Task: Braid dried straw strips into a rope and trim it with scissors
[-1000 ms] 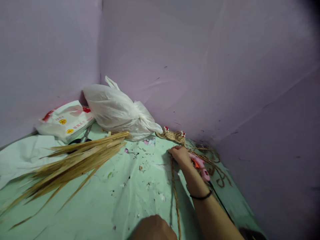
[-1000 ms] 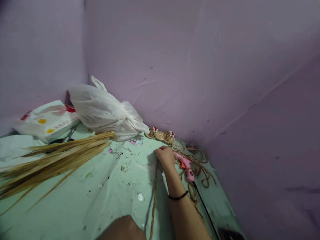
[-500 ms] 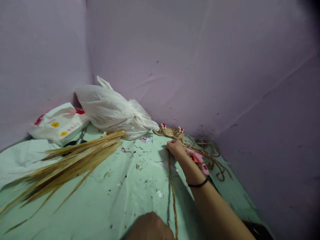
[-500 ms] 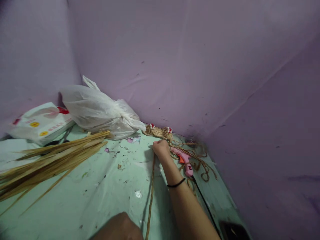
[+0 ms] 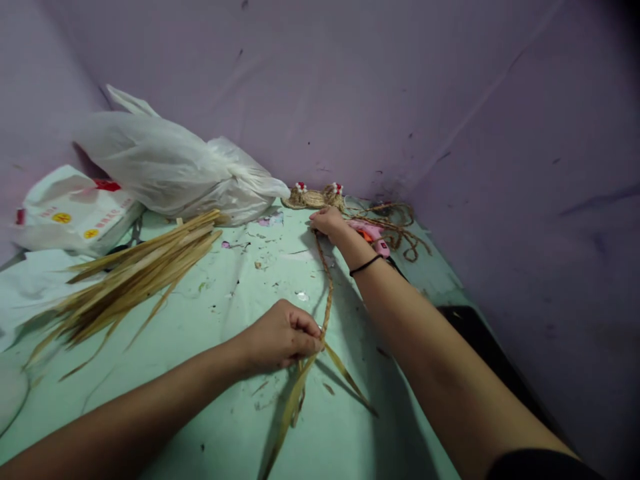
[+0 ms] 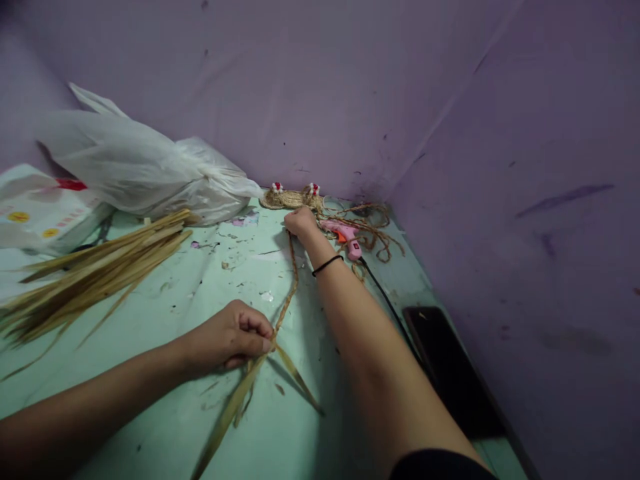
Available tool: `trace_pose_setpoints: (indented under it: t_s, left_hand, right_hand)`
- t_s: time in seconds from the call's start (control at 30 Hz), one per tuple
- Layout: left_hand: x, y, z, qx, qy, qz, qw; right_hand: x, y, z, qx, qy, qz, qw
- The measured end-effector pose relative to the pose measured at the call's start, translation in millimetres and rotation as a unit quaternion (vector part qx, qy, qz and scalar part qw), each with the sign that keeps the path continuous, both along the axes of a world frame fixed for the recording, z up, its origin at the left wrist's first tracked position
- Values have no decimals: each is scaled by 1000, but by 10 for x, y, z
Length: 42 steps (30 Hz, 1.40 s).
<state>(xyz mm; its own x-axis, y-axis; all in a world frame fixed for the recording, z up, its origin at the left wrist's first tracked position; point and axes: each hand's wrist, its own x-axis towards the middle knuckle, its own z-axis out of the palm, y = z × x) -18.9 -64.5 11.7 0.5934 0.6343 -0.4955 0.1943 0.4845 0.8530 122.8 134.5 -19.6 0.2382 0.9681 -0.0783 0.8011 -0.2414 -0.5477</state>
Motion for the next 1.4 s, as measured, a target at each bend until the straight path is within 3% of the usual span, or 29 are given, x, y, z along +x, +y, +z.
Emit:
trace_pose_setpoints:
  t_s: [0.13,0.27,0.37,0.43,0.5,0.57,0.63,0.7,0.77,0.87,0.9,1.03,1.13,1.4]
  left_hand:
    - [-11,-20,-44,17,12,-1,1000]
    - [-33,-56,-50,33,18,3,999]
    - [-42,-115,-24,53,20,13,998]
    - [-42,-163,-15,61,24,25,998]
    - [-36,-212,-26,69,27,40,996]
    - [-22,-256,-53,83,27,56,995]
    - [-1,-300,-80,101,27,72,992]
    - [25,-346,-91,123,32,89,988]
    - [52,-395,-83,141,33,107,984]
    - [81,-453,-63,139,-2,117,983]
    - [85,-462,-63,134,-15,114,984]
    - [87,-437,-109,157,10,137,978]
    - [91,-405,-145,172,33,130,976]
    - [102,-413,-144,184,57,133,972]
  right_hand:
    - [-17,-93,45,17,-16,28,999]
    - [-100,-275,88,37,-120,42,991]
    - [-138,-534,192,102,-154,77,980]
    - [-104,-819,306,195,-109,85,971]
    - [-25,-1187,417,251,13,67,966]
    - [70,-1587,478,218,151,48,963]
    - [136,-1954,464,114,292,29,949]
    - [142,-2235,388,-16,412,21,911]
    - [91,-2413,293,-84,476,17,875]
    - [-28,-2526,188,-132,507,49,851]
    - [-58,-2537,167,-145,493,69,855]
    - [-74,-2533,107,-41,366,90,925]
    - [-26,-2523,79,15,307,96,947]
    - [15,-2515,71,-10,368,96,925]
